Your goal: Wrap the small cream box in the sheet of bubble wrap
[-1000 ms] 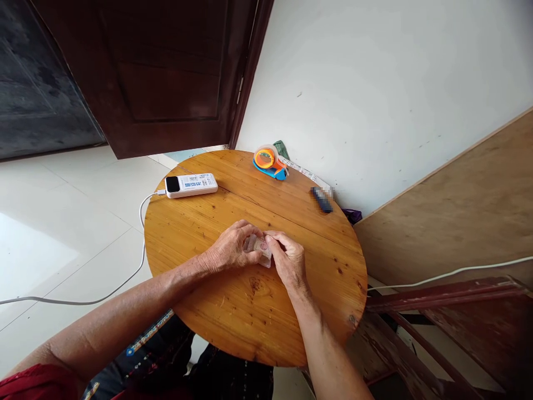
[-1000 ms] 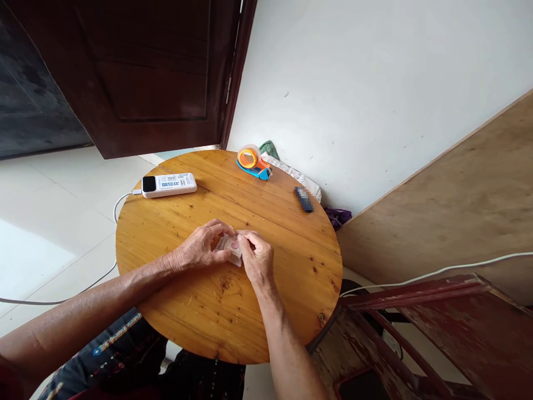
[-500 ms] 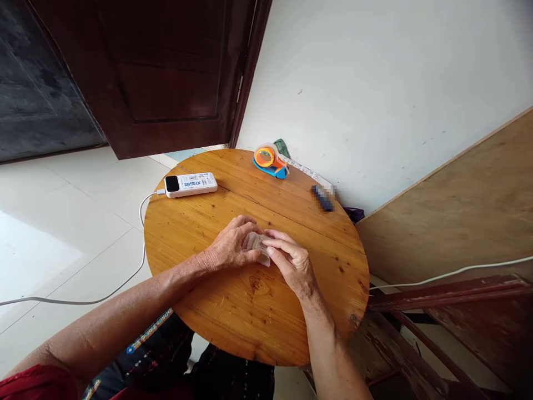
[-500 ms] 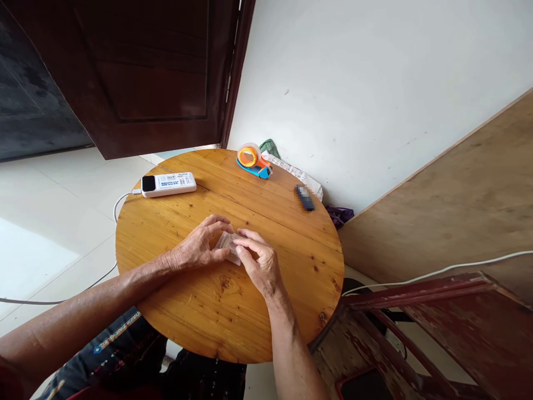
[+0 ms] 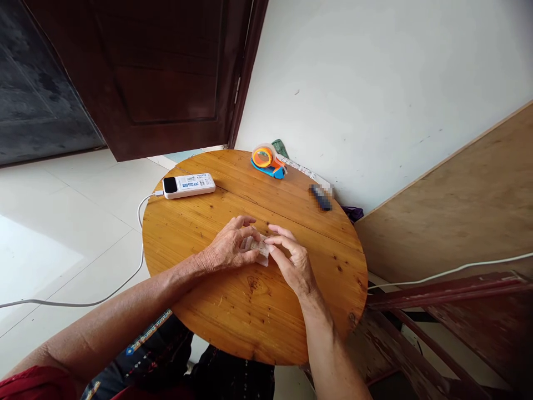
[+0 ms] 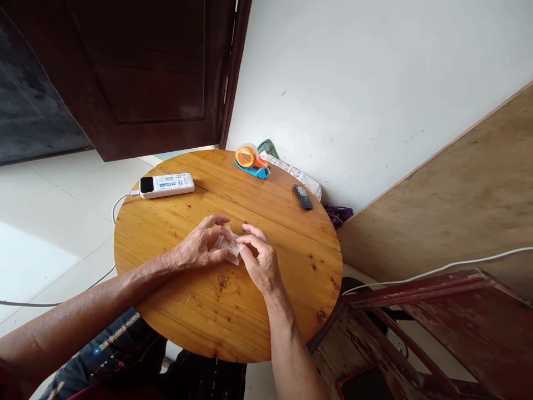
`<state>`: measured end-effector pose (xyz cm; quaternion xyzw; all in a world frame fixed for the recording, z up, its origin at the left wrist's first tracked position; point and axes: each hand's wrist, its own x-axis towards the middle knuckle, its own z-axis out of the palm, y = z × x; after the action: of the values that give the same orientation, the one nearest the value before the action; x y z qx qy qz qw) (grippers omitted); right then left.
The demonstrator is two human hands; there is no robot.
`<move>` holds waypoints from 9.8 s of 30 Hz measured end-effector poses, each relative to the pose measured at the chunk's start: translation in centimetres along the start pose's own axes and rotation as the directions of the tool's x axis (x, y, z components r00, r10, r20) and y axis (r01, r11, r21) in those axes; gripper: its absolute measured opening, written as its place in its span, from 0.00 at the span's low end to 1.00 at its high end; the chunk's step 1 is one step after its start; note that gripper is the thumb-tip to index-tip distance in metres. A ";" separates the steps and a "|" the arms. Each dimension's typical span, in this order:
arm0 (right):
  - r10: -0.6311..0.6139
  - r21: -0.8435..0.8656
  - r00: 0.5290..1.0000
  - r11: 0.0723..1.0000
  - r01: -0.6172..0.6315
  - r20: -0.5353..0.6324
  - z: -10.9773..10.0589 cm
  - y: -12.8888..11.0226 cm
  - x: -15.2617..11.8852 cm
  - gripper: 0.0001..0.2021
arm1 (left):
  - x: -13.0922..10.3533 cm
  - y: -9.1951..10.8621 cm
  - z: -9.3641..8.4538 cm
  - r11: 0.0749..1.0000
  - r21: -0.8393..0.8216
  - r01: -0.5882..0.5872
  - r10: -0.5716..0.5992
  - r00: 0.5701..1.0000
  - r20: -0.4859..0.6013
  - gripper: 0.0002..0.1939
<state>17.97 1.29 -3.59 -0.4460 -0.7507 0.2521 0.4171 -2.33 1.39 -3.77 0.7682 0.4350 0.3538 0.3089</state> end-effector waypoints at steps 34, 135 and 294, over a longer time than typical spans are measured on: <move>-0.088 -0.147 0.996 0.985 0.087 0.006 0.7 -0.4 -0.1 0.12 | -0.3 -0.6 0.1 0.993 0.060 -0.097 0.098 0.995 -0.016 0.16; -0.065 -0.104 0.997 0.993 0.061 -0.043 -0.5 -2.6 2.1 0.08 | 0.3 -0.5 0.3 0.978 -0.127 0.164 -0.161 0.986 0.033 0.48; 0.083 -0.506 0.977 0.862 0.029 0.197 -3.6 -0.9 -4.1 0.18 | -4.1 2.2 3.8 0.865 0.452 -0.220 0.105 0.958 0.266 0.31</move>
<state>21.64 -2.75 -2.72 -0.5206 -0.8243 0.0983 0.1995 0.24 -3.86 -5.32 0.8906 0.4028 0.1682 0.1280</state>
